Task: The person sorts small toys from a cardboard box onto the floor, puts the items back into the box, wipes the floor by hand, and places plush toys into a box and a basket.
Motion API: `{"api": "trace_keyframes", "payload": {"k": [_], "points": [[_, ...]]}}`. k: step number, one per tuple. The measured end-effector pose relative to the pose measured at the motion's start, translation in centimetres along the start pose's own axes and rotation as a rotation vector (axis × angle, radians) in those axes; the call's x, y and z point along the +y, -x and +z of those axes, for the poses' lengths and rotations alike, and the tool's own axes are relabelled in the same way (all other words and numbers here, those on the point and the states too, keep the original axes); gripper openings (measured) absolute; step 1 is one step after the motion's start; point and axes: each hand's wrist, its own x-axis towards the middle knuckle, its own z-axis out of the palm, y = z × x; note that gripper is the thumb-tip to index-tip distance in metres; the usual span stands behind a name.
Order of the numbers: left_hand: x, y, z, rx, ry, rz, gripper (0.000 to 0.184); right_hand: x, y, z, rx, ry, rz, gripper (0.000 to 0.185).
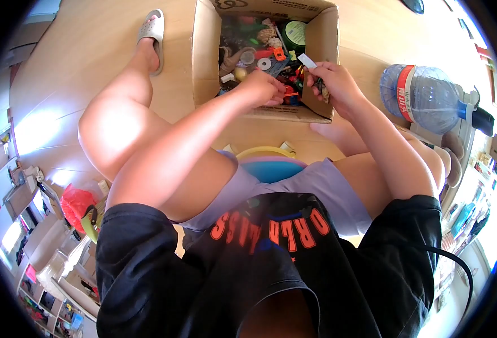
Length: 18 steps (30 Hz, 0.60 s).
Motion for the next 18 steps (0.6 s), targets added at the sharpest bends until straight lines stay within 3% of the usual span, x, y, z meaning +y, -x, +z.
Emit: {"api": "trace_keyframes", "payload": {"k": [4,7,11,14,18], "points": [[1.2,1.1,0.9,-0.028,0.012,-0.083,0.027,0.3,-0.4,-0.2,-0.04,0.009,-0.006,0.014],[1.3,0.6,1.4,0.033,0.082,-0.004,0.028,0.0,0.0,-0.1,-0.035,-0.001,-0.012,0.014],[4.6,1.6,0.9,0.172,0.457,0.507,0.038,-0.2,0.1,-0.2,-0.061,0.013,0.006,0.014],[7.0,2.6,-0.1,0.211,0.57,0.492,0.042,-0.1,0.0,-0.2,-0.086,0.029,0.009,0.013],[4.3,0.7,-0.3,0.232,0.395,0.383,0.045,0.1,0.0,-0.1,-0.055,-0.019,0.0,0.013]]}}
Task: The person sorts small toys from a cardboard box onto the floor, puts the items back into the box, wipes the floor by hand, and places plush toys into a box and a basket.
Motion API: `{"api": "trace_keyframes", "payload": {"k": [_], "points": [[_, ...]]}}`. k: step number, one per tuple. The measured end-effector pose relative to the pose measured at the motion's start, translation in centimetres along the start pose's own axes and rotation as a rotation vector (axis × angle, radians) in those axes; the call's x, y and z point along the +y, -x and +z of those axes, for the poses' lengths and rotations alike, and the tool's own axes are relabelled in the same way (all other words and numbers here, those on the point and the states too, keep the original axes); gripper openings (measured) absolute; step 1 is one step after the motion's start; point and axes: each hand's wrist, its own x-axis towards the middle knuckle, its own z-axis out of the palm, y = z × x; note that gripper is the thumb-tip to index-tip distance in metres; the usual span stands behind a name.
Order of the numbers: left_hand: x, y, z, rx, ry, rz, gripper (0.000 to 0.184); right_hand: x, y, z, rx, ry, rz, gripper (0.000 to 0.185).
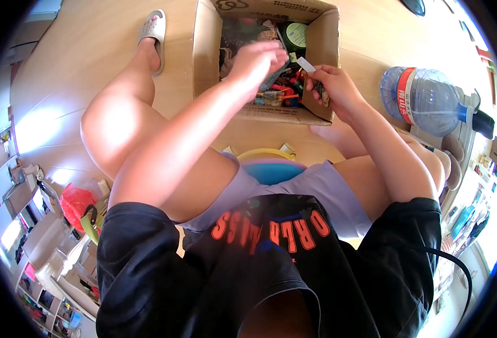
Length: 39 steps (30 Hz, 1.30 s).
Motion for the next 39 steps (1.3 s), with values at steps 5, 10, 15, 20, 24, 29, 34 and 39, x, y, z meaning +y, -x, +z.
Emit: {"api": "trace_keyframes", "payload": {"k": [5,10,15,20,24,29,34,39], "points": [[-2.7,1.0,0.4,-0.076,-0.019,-0.119,0.035,-0.1,0.3,0.2,-0.03,-0.009,0.006,0.013],[-3.1,2.0,0.7,-0.087,-0.027,-0.3,0.026,0.2,0.1,0.2,-0.039,0.002,0.018,0.013],[-3.9,1.7,0.6,-0.034,0.034,-0.338,0.023,0.3,0.0,0.3,-0.039,-0.019,0.037,0.013],[1.2,-1.1,-1.0,-0.164,0.416,-0.184,0.055,0.2,0.3,0.7,-0.012,0.011,0.007,0.014],[0.0,-1.4,-2.4,-0.164,0.319,-0.231,0.072,1.1,-0.1,0.1,-0.033,0.03,0.004,0.015],[-1.0,0.1,-1.9,-0.101,0.106,-0.207,0.046,1.1,0.3,0.5,-0.077,0.059,0.045,0.018],[-2.3,1.4,-1.7,-0.069,-0.121,-0.279,0.031,2.0,-0.4,0.4,-0.203,0.009,0.245,0.016],[-4.1,2.0,-1.5,-0.087,-0.216,-0.346,0.029,1.4,-0.3,1.1,-0.169,-0.13,0.15,0.023]]}}
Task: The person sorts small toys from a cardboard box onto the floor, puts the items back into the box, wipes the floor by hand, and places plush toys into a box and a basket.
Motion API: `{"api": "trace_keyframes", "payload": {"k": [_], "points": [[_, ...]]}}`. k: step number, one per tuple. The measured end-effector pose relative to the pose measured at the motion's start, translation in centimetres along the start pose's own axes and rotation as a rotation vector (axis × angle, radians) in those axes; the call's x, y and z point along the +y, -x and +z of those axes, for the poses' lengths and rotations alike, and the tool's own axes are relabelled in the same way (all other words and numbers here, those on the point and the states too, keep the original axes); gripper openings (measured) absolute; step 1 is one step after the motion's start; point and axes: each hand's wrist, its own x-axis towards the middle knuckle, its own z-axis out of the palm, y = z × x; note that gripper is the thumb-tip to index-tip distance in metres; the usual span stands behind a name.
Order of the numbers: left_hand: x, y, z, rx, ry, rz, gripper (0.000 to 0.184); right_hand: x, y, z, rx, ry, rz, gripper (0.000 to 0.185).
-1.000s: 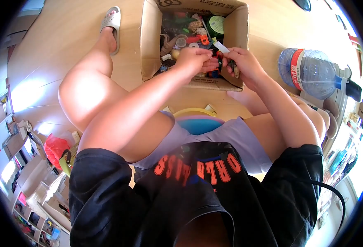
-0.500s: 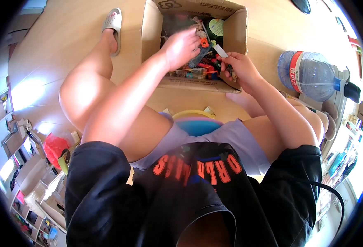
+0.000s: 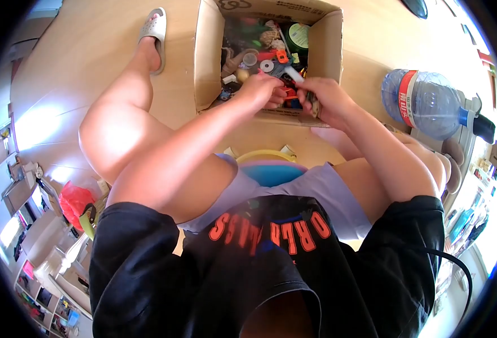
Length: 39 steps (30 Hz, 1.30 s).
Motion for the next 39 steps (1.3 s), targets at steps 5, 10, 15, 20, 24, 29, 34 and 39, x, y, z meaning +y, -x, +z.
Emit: {"api": "trace_keyframes", "payload": {"k": [5,10,15,20,24,29,34,39], "points": [[1.4,1.0,0.2,-0.051,0.083,0.041,0.029,-2.3,0.1,0.9,-0.072,-0.197,-0.149,0.017],[1.2,0.6,0.1,-0.005,-0.076,0.145,0.029,-0.1,-0.9,0.3,-0.073,-0.178,0.001,0.025],[0.4,0.6,0.8,-0.001,-0.319,0.268,0.031,0.2,-0.9,0.3,-0.107,-0.106,-0.035,0.035],[0.4,0.1,0.5,0.013,-0.333,0.373,0.02,0.2,-1.5,-0.2,-0.092,-0.206,-0.062,0.039],[0.4,-0.7,0.2,0.025,-0.262,0.43,0.014,-0.8,-0.8,0.2,-0.101,-0.238,-0.062,0.037],[0.6,-0.4,0.4,0.018,-0.218,0.438,0.016,-1.4,0.0,0.6,-0.108,-0.197,-0.075,0.032],[1.6,1.1,1.6,-0.018,-0.237,0.486,0.016,-0.4,-0.9,-0.5,-0.102,-0.179,-0.101,0.024],[0.8,0.2,1.4,0.065,-0.321,0.545,0.017,0.0,-1.1,-0.5,-0.081,-0.222,-0.104,0.019]]}}
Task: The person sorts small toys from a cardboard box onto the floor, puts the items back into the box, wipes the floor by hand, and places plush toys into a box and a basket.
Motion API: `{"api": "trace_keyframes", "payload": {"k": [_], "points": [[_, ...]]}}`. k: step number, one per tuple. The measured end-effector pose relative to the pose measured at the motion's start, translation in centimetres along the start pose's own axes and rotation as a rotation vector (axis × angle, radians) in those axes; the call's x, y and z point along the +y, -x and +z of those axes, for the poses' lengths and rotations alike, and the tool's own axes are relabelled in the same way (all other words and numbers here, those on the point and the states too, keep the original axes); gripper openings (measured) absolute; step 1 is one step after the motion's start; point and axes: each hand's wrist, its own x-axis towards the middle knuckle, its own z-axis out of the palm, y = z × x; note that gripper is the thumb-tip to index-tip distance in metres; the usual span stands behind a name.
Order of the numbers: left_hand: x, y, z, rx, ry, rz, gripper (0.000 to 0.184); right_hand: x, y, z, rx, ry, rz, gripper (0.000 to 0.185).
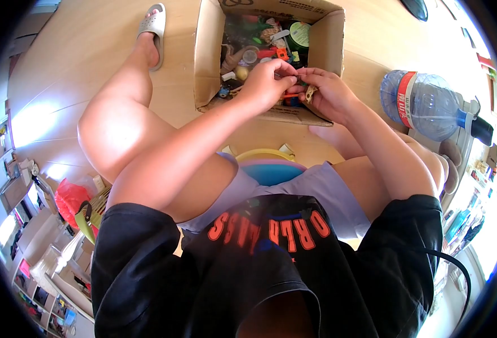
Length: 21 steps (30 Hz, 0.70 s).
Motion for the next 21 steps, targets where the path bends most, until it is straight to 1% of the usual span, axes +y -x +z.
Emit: {"api": "trace_keyframes", "payload": {"k": [2,5,6,7,9,10,13,14,15,17,18,19,21], "points": [[-0.6,-0.2,0.0,0.069,-0.097,0.011,0.017,0.0,0.1,0.2,0.019,-0.033,-0.007,0.018],[0.2,-1.4,-0.7,0.147,0.15,-0.243,0.018,-0.1,0.0,0.1,0.021,0.043,0.007,0.017],[-0.4,-2.5,-1.3,0.169,0.288,-0.224,0.021,-0.1,0.0,0.1,0.034,0.091,0.027,0.017],[0.4,-3.3,-2.1,0.17,0.38,-0.2,0.029,-0.1,0.1,0.2,0.047,0.14,0.046,0.017],[2.2,-5.3,-3.0,0.229,0.463,-0.259,0.037,0.2,0.1,0.3,0.049,0.192,0.088,0.016],[2.2,-6.1,-3.0,0.259,0.464,-0.305,0.034,0.5,0.2,0.2,0.04,0.195,0.11,0.017],[2.1,-6.6,-2.4,0.076,0.27,-0.411,0.044,0.8,0.4,0.3,0.047,0.23,0.121,0.018],[1.4,-6.0,-1.5,0.011,0.193,-0.341,0.038,0.8,0.5,0.2,0.054,0.244,0.117,0.019],[1.8,-5.1,-0.6,0.002,0.075,-0.329,0.03,0.7,0.5,0.0,0.038,0.238,0.098,0.02],[-0.6,-4.7,1.1,-0.037,-0.06,-0.252,0.03,0.5,0.6,-0.5,0.002,0.223,0.062,0.022],[0.7,-3.6,1.6,-0.056,0.008,-0.299,0.031,0.4,0.6,-0.6,0.018,0.214,0.05,0.023],[2.6,-2.5,1.7,-0.103,-0.003,-0.325,0.032,0.0,0.7,-0.6,0.034,0.205,0.039,0.023],[1.2,-2.0,2.1,-0.034,-0.035,-0.18,0.028,-0.1,0.8,-0.6,0.093,0.141,0.01,0.026]]}}
